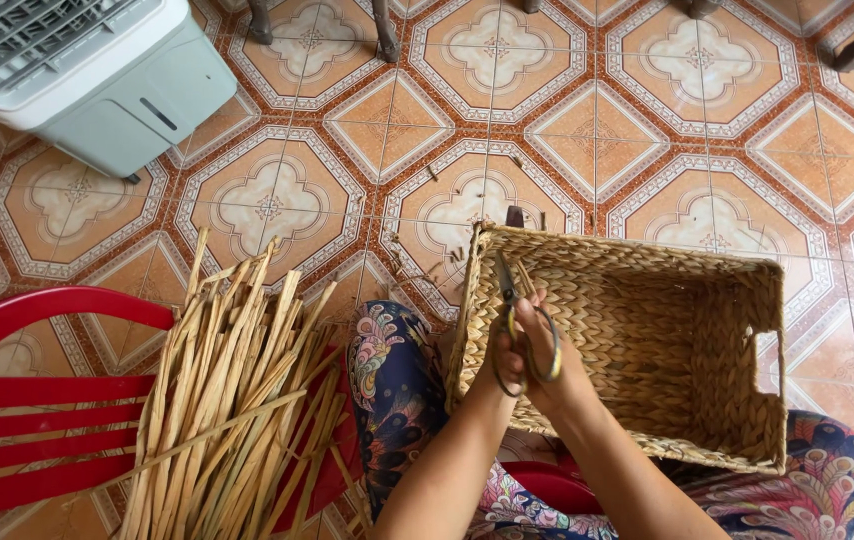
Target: The recorder weaves a rectangular basket using natural fiber strips, finishing the frame and edges.
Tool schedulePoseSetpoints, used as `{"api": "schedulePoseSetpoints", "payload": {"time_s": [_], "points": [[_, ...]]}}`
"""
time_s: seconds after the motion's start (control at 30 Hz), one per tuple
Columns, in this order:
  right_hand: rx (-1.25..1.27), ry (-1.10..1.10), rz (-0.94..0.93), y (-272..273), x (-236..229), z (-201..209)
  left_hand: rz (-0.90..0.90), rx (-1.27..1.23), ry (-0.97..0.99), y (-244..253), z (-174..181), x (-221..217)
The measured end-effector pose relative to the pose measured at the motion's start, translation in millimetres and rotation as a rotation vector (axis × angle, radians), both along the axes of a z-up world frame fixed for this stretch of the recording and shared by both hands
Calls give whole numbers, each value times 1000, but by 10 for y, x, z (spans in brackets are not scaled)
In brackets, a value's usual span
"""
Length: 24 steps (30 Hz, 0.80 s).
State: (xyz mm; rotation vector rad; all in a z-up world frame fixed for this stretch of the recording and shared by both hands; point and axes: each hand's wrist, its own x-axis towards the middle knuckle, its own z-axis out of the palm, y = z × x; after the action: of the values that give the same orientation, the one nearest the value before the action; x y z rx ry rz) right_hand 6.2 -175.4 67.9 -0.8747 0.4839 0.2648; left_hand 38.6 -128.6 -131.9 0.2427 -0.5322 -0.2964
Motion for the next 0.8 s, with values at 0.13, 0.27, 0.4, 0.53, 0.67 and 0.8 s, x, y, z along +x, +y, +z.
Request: {"api": "schedulePoseSetpoints", "payload": {"time_s": [0.13,0.27,0.4,0.53,0.67,0.8], "points": [[-134,-13,44,-442,-454,270,-41,689,486,318,1060,-155],[-682,-90,-40,-978,-1130,472,115,1172,462,871,1982,-143],[-1628,-717,49,-1452,-1667,644,424,1649,392,1428,1829,376],[-963,-37,-161,-1750,-2155,274,1170,2164,-387,1432,1332,893],[-503,34,-362,-1848,-2410,70,524,2230,-260,777,1609,1171],[-614,160,-481,-2368,-2961,-99,403,2368,-75,616,1517,1255]]}}
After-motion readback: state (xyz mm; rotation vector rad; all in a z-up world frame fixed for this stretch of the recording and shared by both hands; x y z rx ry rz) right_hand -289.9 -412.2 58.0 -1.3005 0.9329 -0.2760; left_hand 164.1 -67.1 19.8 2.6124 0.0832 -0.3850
